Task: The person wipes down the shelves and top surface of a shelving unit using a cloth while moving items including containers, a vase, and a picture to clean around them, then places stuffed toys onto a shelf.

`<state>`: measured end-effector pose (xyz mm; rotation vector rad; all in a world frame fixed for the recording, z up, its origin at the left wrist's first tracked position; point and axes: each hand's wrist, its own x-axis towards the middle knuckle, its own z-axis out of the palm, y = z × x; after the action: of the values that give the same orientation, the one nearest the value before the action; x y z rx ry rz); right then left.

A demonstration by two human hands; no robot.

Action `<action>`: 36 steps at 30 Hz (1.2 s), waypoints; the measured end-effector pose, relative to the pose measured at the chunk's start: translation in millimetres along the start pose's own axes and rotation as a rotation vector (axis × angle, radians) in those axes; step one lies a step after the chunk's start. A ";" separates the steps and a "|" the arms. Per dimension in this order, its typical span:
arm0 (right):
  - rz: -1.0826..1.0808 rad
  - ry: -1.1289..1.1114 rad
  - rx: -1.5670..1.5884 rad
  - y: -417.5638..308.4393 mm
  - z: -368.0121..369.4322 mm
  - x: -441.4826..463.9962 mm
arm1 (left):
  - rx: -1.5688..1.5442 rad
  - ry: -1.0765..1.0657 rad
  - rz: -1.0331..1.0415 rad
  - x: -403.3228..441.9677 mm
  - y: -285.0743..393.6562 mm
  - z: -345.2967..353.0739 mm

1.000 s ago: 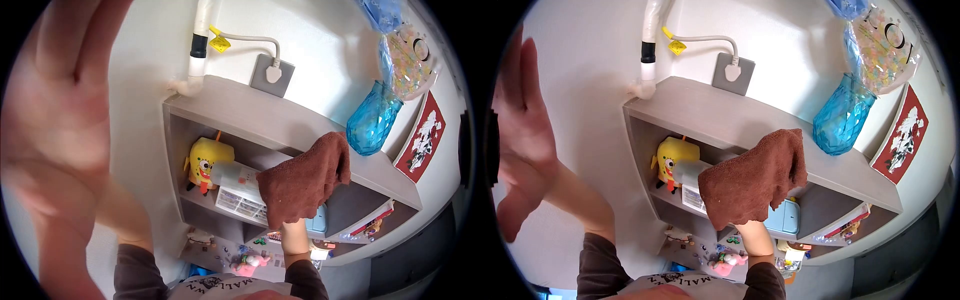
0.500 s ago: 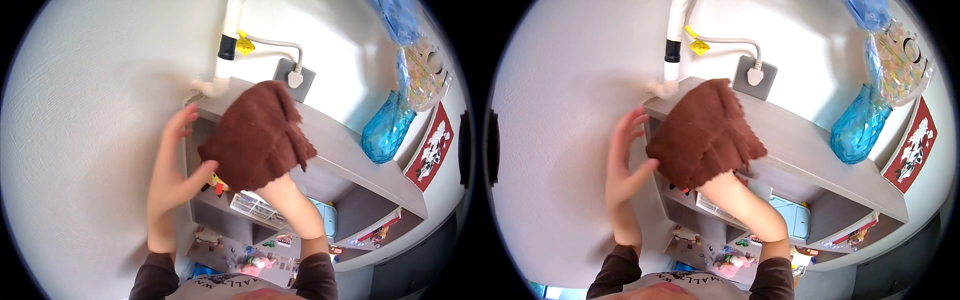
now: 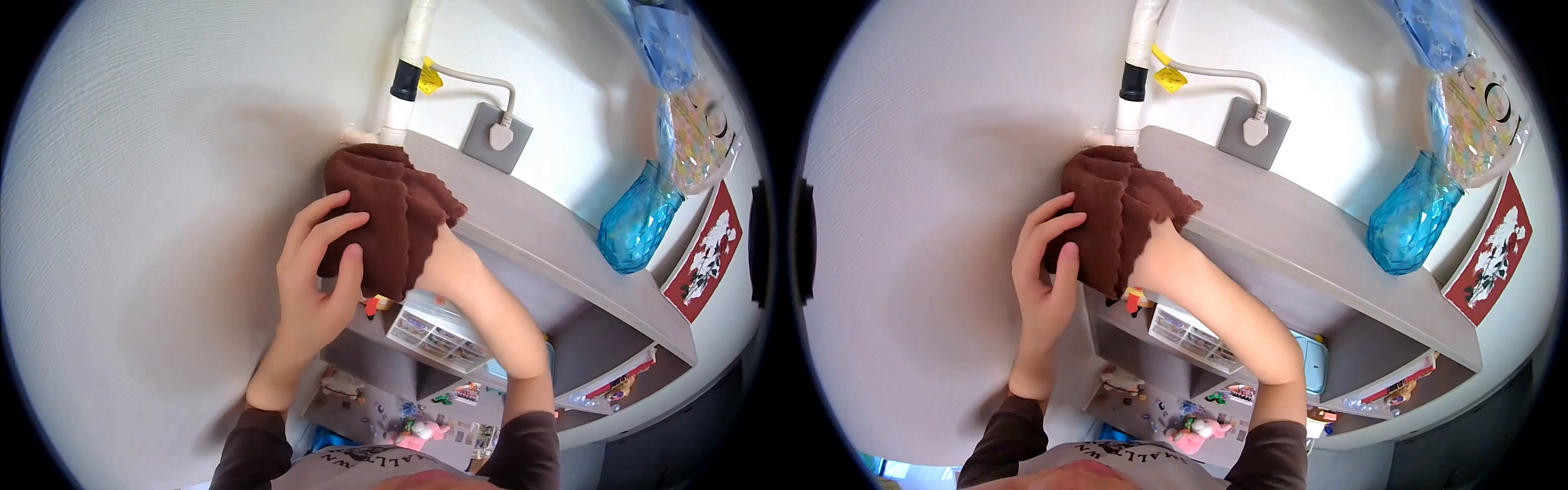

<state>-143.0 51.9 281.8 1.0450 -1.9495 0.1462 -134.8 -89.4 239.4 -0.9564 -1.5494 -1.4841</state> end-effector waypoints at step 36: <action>0.374 -0.551 0.011 46.5 -81.2 -28.6 | -0.127 -0.177 0.141 7.1 -1.3 44.2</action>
<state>-116.3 137.1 321.8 0.7635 -2.6382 0.0776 -140.5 -45.2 244.3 -1.2746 -1.4900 -1.4432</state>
